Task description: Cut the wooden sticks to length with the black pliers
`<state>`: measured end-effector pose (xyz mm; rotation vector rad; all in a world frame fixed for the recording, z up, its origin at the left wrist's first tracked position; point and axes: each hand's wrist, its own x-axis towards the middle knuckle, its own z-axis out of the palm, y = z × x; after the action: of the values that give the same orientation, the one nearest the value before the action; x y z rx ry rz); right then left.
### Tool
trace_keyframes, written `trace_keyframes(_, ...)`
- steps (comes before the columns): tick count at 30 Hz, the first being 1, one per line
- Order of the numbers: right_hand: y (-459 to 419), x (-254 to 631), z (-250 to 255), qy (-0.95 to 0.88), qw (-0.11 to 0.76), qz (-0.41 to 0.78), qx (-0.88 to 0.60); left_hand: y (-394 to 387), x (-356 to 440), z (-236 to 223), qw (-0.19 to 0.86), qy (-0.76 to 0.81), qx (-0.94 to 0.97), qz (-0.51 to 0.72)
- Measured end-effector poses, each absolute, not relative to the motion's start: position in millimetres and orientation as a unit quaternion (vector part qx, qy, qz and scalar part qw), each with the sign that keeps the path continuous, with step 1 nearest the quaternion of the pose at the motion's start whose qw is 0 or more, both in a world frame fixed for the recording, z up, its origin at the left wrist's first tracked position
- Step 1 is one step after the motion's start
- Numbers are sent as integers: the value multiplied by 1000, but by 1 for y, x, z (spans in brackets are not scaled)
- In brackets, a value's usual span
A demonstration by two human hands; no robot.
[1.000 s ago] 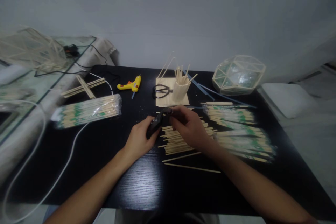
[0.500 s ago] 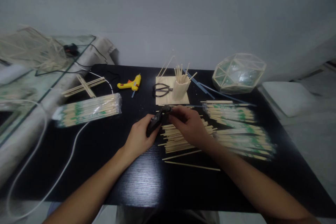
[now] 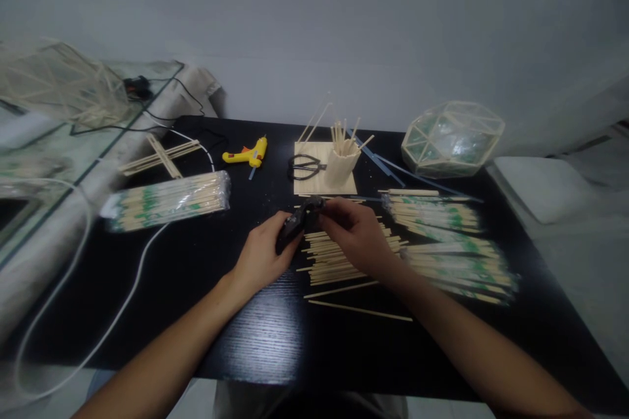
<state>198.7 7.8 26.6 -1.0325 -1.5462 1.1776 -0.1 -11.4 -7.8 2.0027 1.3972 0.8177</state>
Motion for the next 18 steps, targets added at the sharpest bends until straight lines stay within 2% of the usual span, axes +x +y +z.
trace_keyframes(18, 6, 198, 25, -595, 450, 506, -433, -13, 0, -11, 293, 531, 744, 282)
